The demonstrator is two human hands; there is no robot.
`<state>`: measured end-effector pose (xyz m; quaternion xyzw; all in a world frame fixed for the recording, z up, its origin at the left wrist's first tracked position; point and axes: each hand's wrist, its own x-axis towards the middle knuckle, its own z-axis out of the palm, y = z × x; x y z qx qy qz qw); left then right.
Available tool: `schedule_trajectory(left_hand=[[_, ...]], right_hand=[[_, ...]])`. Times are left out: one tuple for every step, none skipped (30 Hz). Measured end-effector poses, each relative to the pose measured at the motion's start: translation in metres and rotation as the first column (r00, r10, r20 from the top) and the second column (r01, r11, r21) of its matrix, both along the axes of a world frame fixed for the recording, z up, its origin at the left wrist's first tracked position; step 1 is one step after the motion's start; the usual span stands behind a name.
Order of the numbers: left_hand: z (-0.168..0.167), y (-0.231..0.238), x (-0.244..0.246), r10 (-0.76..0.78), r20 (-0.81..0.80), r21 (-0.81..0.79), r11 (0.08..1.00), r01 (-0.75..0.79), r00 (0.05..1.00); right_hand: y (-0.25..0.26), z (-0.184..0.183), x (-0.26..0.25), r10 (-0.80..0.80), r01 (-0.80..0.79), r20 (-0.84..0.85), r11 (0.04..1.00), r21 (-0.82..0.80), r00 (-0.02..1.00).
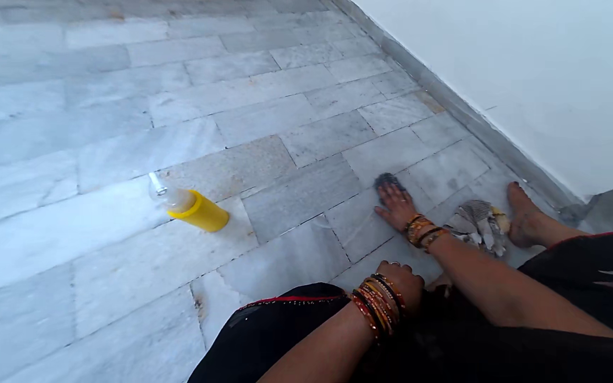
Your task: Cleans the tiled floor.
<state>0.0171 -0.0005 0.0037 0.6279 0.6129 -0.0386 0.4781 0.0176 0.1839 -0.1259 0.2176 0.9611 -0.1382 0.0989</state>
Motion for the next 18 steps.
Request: schedule_trajectory(left_hand=[[0.001,0.000,0.001,-0.007,0.010,-0.001,1.000,0.007,1.000],[0.001,0.000,0.002,-0.014,0.022,0.000,1.000,0.014,1.000],[0.002,0.001,0.004,-0.021,0.035,0.001,1.000,0.021,0.999],[0.003,0.001,0.005,-0.027,0.049,0.002,1.000,0.027,0.998],[0.004,0.001,0.006,-0.032,0.065,0.003,0.999,0.032,0.997],[0.005,0.000,0.008,-0.039,0.078,0.003,0.999,0.039,0.996],[0.007,0.000,0.009,-0.051,0.086,0.001,0.999,0.051,0.995],[0.008,-0.001,0.010,-0.063,0.091,-0.001,0.998,0.064,0.994],[0.009,-0.002,0.011,-0.073,0.094,-0.006,0.997,0.074,0.993],[0.012,-0.003,0.011,-0.075,0.097,-0.012,0.997,0.077,0.992],[0.016,-0.004,0.009,-0.073,0.100,-0.017,0.997,0.075,0.992],[0.020,-0.006,0.006,-0.071,0.100,-0.026,0.997,0.074,0.992],[0.025,-0.007,0.003,-0.063,0.095,-0.041,0.997,0.068,0.993],[0.032,-0.007,0.000,-0.050,0.086,-0.069,0.996,0.056,0.995],[0.036,-0.008,-0.003,-0.023,0.078,-0.080,0.996,0.029,0.997],[0.038,-0.010,-0.005,0.018,0.076,-0.078,0.997,-0.012,0.997],[0.040,-0.012,-0.007,0.064,0.081,-0.073,0.996,-0.058,0.995],[0.047,-0.014,-0.012,0.111,0.091,-0.097,0.990,-0.103,0.990]], right_hand=[[0.006,0.000,0.013,0.005,-0.005,0.028,1.000,0.004,1.000],[0.007,0.000,0.027,0.037,-0.038,0.035,0.999,0.006,0.999],[0.003,-0.002,0.039,0.095,-0.095,0.022,0.995,0.011,0.995],[-0.006,-0.003,0.049,0.172,-0.172,0.008,0.985,0.013,0.985],[-0.016,-0.003,0.055,0.262,-0.262,-0.003,0.965,-0.007,0.965],[-0.029,-0.003,0.057,0.353,-0.352,-0.001,0.935,-0.047,0.936],[-0.043,-0.002,0.055,0.431,-0.429,0.001,0.898,-0.096,0.902],[-0.056,-0.003,0.049,0.499,-0.496,-0.012,0.858,-0.132,0.866],[-0.068,-0.001,0.038,0.555,-0.550,-0.021,0.819,-0.162,0.832],[-0.080,0.002,0.023,0.598,-0.591,-0.021,0.786,-0.180,0.801],[-0.091,0.005,0.006,0.632,-0.624,-0.024,0.758,-0.191,0.775],[-0.100,0.007,-0.013,0.655,-0.650,-0.039,0.737,-0.188,0.754],[-0.110,0.008,-0.031,0.668,-0.667,-0.064,0.724,-0.174,0.741],[-0.118,0.008,-0.052,0.675,-0.679,-0.086,0.717,-0.158,0.733],[-0.125,0.008,-0.073,0.676,-0.682,-0.097,0.716,-0.148,0.730],[-0.131,0.009,-0.094,0.669,-0.676,-0.096,0.724,-0.138,0.737],[-0.135,0.010,-0.115,0.654,-0.661,-0.097,0.740,-0.124,0.750],[-0.136,0.009,-0.135,0.630,-0.638,-0.099,0.762,-0.110,0.770]])
